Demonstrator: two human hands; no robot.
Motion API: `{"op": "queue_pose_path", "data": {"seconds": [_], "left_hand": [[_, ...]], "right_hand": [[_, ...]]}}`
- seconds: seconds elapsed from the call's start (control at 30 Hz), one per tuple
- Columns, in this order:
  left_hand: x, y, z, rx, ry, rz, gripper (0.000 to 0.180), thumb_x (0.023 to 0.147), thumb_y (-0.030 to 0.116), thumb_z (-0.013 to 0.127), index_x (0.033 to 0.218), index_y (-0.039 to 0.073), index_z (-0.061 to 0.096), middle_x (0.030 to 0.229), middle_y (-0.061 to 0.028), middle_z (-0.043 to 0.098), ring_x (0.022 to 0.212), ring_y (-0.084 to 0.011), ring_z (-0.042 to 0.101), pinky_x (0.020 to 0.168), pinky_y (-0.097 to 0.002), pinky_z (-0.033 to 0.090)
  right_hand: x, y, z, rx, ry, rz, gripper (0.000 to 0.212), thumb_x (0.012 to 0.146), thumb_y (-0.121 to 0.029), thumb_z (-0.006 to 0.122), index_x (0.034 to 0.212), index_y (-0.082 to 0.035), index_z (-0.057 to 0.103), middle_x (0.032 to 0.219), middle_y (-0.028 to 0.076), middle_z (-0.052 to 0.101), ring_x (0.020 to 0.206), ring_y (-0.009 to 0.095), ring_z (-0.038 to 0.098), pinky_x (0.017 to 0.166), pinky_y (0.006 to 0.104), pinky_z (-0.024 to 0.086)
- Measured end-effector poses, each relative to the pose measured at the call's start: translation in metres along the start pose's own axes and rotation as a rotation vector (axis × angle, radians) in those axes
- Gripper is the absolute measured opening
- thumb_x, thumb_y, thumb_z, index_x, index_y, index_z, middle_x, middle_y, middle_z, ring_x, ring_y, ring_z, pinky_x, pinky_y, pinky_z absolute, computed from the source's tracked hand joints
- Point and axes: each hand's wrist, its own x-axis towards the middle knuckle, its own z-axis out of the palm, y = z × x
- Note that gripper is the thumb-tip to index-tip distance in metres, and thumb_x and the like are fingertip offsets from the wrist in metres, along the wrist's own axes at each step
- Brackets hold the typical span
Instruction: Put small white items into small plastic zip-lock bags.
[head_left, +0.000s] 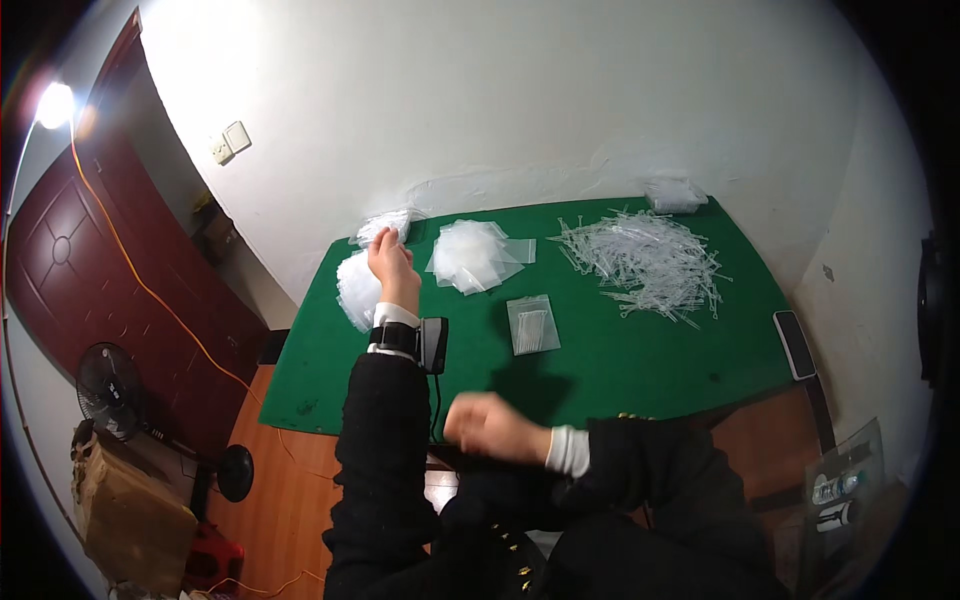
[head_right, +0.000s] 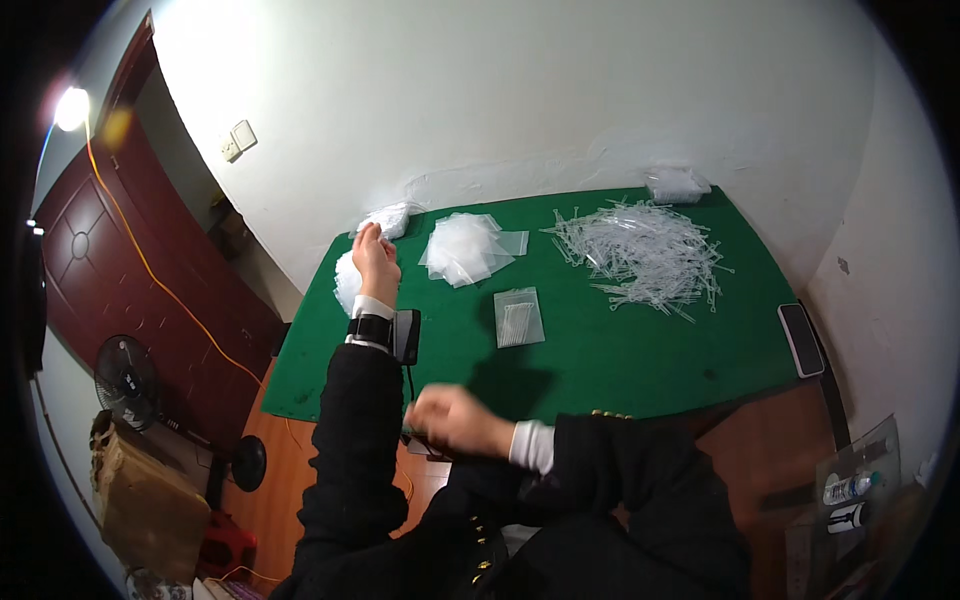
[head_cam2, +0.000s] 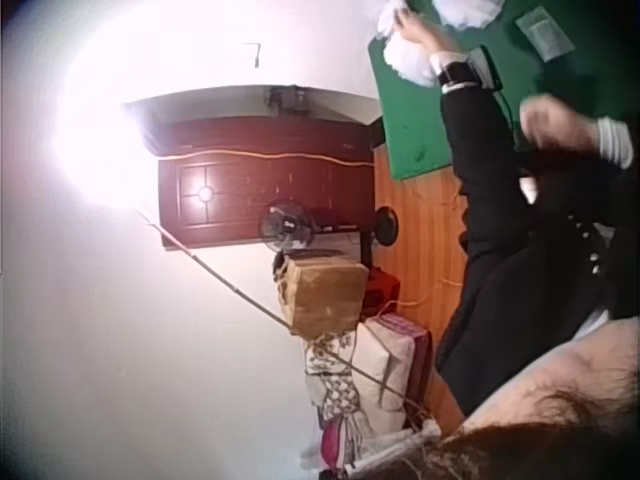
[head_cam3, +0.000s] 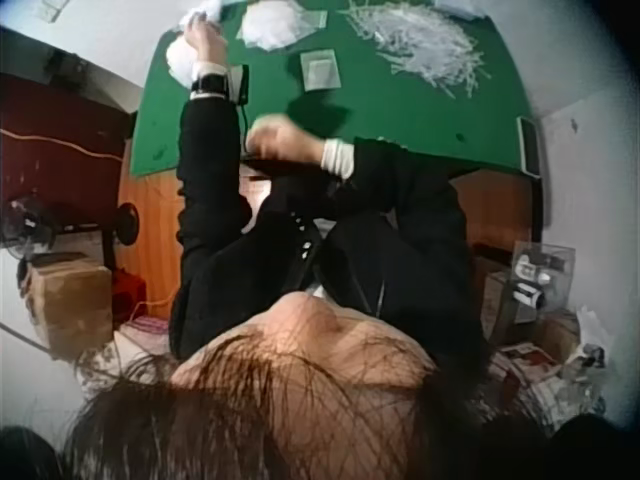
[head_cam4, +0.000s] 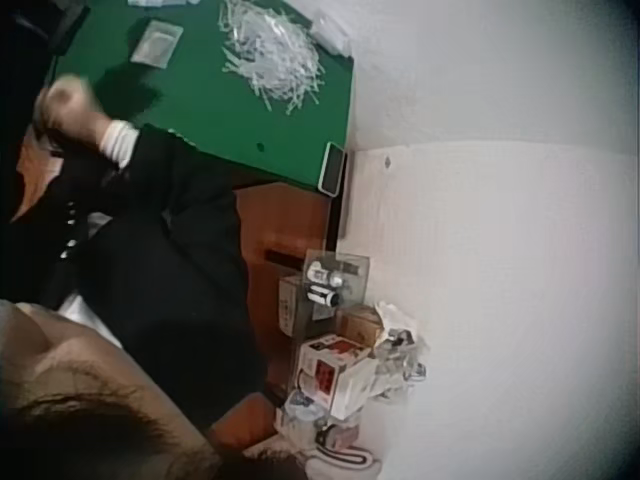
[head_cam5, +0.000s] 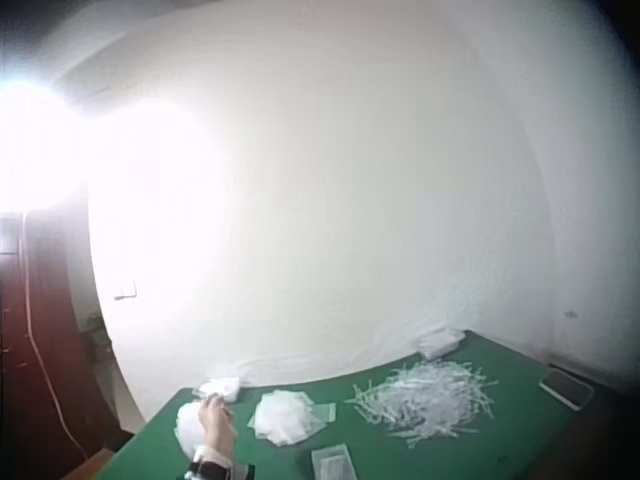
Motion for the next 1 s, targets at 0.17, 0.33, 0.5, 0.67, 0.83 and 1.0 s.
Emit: {"op": "queue_pose_path", "data": {"seconds": [0.17, 0.33, 0.5, 0.67, 0.83, 1.0], "left_hand": [[-0.016, 0.007, 0.019, 0.046, -0.133, 0.248, 0.016, 0.079, 0.004, 0.057, 0.094, 0.005, 0.053, 0.079, -0.0001, 0.052, 0.054, -0.0051, 0.041, 0.046, -0.0195, 0.033], [-0.022, 0.007, 0.030, 0.107, -0.194, 0.499, 0.014, 0.079, 0.003, 0.057, 0.092, 0.004, 0.054, 0.077, -0.0002, 0.052, 0.057, -0.0055, 0.042, 0.050, -0.0193, 0.035], [-0.032, 0.015, 0.034, 0.353, -0.258, 0.903, 0.012, 0.078, 0.003, 0.057, 0.089, 0.003, 0.054, 0.077, -0.0007, 0.052, 0.060, -0.0067, 0.046, 0.053, -0.0219, 0.039], [-0.054, 0.025, 0.037, 0.760, -0.429, 1.342, 0.012, 0.077, 0.004, 0.058, 0.088, 0.003, 0.054, 0.077, -0.0010, 0.052, 0.059, -0.0076, 0.046, 0.053, -0.0223, 0.039], [-0.057, 0.017, 0.032, 0.476, -0.430, 0.815, 0.009, 0.078, 0.003, 0.057, 0.087, 0.004, 0.055, 0.076, 0.0003, 0.052, 0.057, -0.0070, 0.045, 0.051, -0.0211, 0.038], [-0.055, 0.007, 0.021, 0.078, -0.334, 0.053, 0.008, 0.078, 0.002, 0.056, 0.086, 0.005, 0.055, 0.073, 0.0019, 0.051, 0.056, -0.0051, 0.044, 0.050, -0.0197, 0.036]], "right_hand": [[0.045, -0.019, -0.033, 0.004, 0.499, 0.067, 0.027, 0.085, -0.032, 0.057, 0.085, -0.005, 0.055, 0.073, 0.000, 0.053, 0.061, 0.008, 0.051, 0.049, 0.0209, 0.042], [0.058, -0.019, -0.032, -0.094, 0.380, 0.073, 0.045, 0.078, -0.045, 0.062, 0.085, -0.001, 0.055, 0.072, 0.004, 0.056, 0.055, 0.010, 0.051, 0.044, 0.0238, 0.042], [0.042, -0.005, -0.006, 0.070, 0.365, 0.131, 0.038, 0.082, -0.038, 0.060, 0.088, -0.001, 0.056, 0.077, 0.005, 0.058, 0.058, 0.011, 0.053, 0.048, 0.0246, 0.045], [0.037, -0.005, 0.007, 0.167, 0.397, 0.096, 0.036, 0.084, -0.036, 0.058, 0.089, -0.001, 0.056, 0.079, 0.006, 0.058, 0.059, 0.012, 0.054, 0.052, 0.0261, 0.048], [0.035, 0.001, 0.003, 0.100, 0.372, 0.075, 0.041, 0.083, -0.041, 0.058, 0.087, 0.000, 0.056, 0.079, 0.006, 0.058, 0.057, 0.011, 0.054, 0.051, 0.0228, 0.046], [0.018, -0.004, -0.053, -0.115, 0.304, 0.168, 0.039, 0.089, -0.040, 0.048, 0.096, -0.003, 0.054, 0.085, 0.006, 0.059, 0.058, 0.012, 0.056, 0.052, 0.0243, 0.047]]}}
